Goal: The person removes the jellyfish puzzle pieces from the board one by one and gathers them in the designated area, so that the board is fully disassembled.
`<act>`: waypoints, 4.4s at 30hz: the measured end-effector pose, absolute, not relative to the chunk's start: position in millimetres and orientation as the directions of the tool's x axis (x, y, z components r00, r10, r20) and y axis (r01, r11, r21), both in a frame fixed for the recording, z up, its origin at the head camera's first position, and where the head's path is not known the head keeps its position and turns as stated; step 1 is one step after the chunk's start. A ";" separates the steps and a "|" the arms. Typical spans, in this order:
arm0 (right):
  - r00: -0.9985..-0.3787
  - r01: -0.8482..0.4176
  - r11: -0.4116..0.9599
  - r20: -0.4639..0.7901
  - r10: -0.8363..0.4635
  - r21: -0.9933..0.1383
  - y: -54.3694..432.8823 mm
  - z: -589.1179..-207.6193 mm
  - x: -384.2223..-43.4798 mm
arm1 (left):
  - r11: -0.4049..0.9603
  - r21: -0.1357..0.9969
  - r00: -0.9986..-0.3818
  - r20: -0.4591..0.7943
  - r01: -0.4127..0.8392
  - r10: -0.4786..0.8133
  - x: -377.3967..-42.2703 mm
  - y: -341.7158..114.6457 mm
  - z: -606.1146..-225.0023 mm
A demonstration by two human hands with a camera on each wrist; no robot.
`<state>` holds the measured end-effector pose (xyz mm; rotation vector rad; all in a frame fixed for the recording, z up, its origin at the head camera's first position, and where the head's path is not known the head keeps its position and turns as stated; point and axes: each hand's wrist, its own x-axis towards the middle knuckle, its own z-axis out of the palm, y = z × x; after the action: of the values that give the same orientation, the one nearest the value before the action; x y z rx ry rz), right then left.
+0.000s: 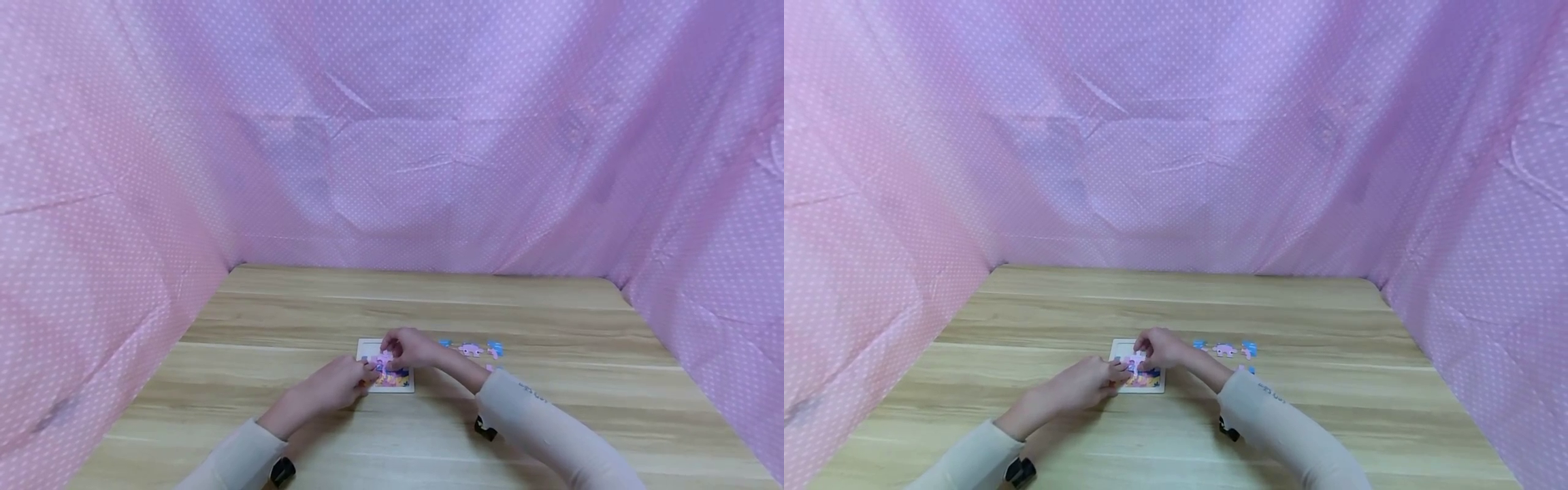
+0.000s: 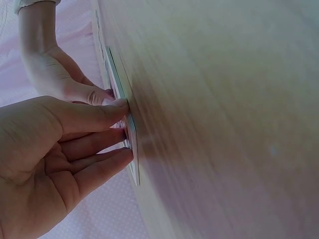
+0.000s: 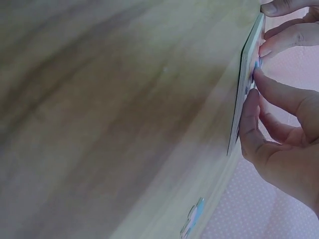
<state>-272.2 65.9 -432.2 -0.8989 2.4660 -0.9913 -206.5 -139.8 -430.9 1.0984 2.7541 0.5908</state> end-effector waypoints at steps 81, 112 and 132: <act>-0.824 -0.264 0.479 -0.063 -0.564 -0.837 234.1 -437.2 -264.9 | 0.669 0.328 -0.722 0.062 0.667 0.690 -204.0 -139.1 -434.1; -0.826 -0.302 0.544 -0.070 -0.560 -0.783 230.1 -432.1 -266.8 | 0.668 0.298 -0.715 0.076 0.682 0.695 -203.0 -142.3 -435.3; -0.794 -0.422 0.527 0.019 -0.608 -0.738 187.4 -419.1 -279.8 | 0.656 0.256 -0.693 0.096 0.711 0.714 -205.2 -142.5 -434.9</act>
<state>-279.8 187.4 -419.1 -0.8690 2.5268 -1.1235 -205.2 -142.5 -434.9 1.2248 2.8467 0.4313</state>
